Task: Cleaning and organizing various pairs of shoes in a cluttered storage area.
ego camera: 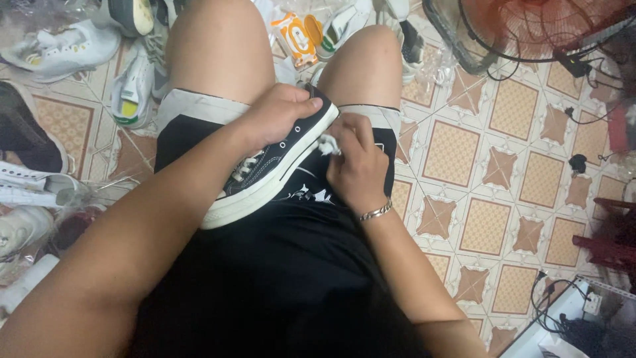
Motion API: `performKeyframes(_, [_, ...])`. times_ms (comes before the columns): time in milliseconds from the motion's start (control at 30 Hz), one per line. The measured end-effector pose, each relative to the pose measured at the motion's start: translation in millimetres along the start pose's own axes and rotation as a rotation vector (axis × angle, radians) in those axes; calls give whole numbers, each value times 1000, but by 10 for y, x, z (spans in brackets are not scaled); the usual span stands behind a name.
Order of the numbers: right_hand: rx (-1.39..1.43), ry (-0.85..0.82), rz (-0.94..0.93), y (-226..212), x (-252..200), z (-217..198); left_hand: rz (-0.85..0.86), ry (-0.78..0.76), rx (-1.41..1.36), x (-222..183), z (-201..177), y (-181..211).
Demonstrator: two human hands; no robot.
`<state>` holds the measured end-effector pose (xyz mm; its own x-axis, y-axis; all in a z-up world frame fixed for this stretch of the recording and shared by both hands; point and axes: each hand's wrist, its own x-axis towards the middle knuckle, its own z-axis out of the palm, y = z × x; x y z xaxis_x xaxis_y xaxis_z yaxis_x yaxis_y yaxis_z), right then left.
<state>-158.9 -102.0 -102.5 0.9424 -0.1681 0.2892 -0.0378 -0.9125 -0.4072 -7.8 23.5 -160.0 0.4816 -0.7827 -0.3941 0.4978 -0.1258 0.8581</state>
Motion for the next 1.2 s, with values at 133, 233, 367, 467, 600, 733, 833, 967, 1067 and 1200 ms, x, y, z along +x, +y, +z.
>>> performKeyframes(133, [34, 38, -160, -173, 14, 0, 69, 20, 100, 36, -48, -16])
performKeyframes(233, [26, 67, -230, -111, -1, -14, 62, 19, 102, -12, 10, 38])
performKeyframes(367, [93, 20, -182, -238, -57, -26, 67, 52, 150, 35, -33, -94])
performKeyframes(467, [215, -27, -199, -271, -79, -16, 88, 64, 190, 65, -50, -109])
performKeyframes(600, [210, 6, -200, -124, -17, -15, 29, 46, 66, -49, 76, 152])
performKeyframes(733, [268, -24, -220, -279, -62, -53, 54, 45, 98, 99, -46, -146])
performKeyframes(833, [299, -45, -267, -216, -24, -52, 128, 30, 140, 101, -41, -122])
performKeyframes(967, [263, -15, -259, -156, -3, -46, 67, 55, 119, 81, -20, -62])
performKeyframes(1067, [320, -64, -277, -210, -5, -98, 81, 79, 201, 74, -34, -112])
performKeyframes(1200, [283, -35, -276, -122, 59, -86, 49, 83, 173, 2, 41, 79])
